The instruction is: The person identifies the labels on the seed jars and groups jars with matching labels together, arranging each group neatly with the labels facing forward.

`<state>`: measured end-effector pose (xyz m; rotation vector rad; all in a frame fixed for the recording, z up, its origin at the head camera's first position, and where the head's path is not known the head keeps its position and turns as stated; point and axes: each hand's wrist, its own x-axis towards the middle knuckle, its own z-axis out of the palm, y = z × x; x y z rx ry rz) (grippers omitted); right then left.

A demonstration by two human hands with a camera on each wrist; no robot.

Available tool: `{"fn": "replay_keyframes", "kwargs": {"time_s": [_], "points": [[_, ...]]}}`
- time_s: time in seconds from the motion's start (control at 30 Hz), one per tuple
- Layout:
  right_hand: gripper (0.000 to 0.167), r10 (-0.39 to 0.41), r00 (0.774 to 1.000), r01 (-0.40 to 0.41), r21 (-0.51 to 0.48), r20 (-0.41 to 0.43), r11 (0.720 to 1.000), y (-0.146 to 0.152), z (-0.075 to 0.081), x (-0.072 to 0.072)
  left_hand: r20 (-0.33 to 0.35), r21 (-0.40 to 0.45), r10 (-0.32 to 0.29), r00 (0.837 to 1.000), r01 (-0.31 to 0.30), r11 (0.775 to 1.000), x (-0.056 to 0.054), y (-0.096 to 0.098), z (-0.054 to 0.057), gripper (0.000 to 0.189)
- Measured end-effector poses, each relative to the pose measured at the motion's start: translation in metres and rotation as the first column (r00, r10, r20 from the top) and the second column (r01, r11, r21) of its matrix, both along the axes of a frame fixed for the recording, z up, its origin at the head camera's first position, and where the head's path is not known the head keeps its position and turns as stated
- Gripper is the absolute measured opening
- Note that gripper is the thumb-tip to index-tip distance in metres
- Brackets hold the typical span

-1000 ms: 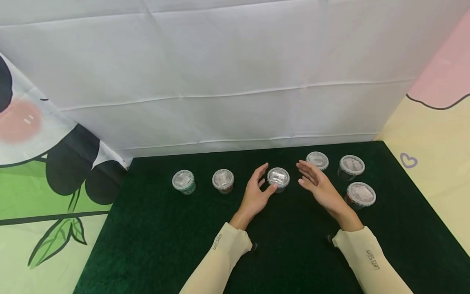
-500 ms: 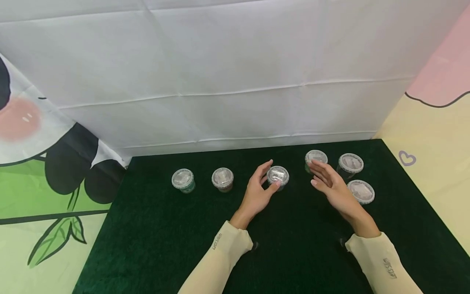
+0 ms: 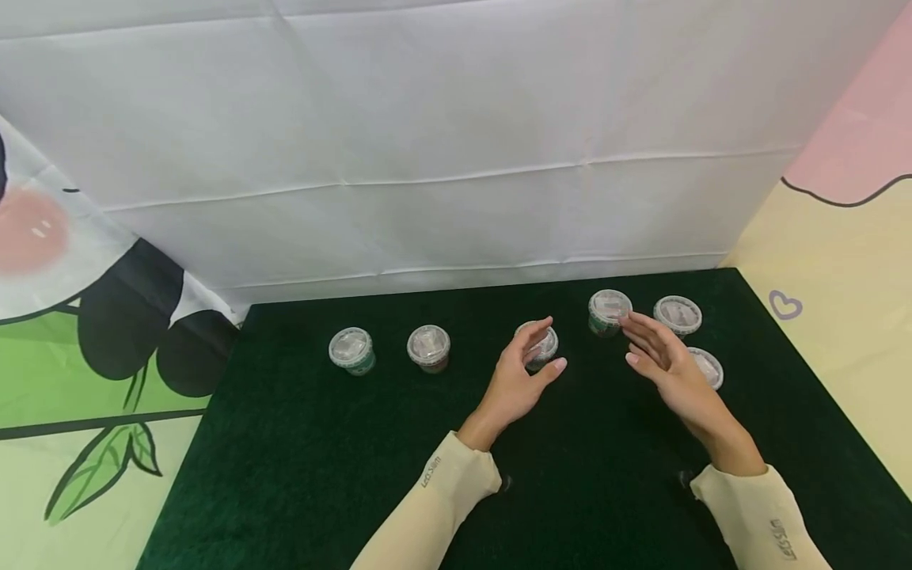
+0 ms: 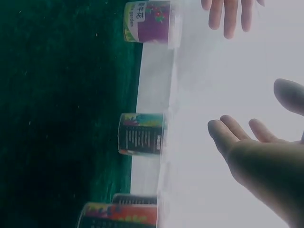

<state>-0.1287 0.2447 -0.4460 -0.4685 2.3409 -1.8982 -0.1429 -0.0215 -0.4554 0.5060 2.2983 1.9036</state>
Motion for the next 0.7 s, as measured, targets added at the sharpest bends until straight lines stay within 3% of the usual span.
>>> {"fn": "replay_keyframes", "kwargs": {"time_s": [0.4, 0.7], "points": [[0.057, -0.054, 0.998, 0.055, 0.037, -0.043, 0.998, 0.019, 0.002, 0.012, 0.037, -0.009, -0.073, 0.997, 0.073, 0.997, 0.007, 0.021, -0.007, 0.060], [0.056, -0.050, 0.995, 0.044, -0.070, -0.087, 0.997, 0.032, -0.002, 0.018, 0.082, 0.021, -0.114, 0.990, 0.113, 0.993, 0.005, 0.031, -0.018, 0.061]]}}
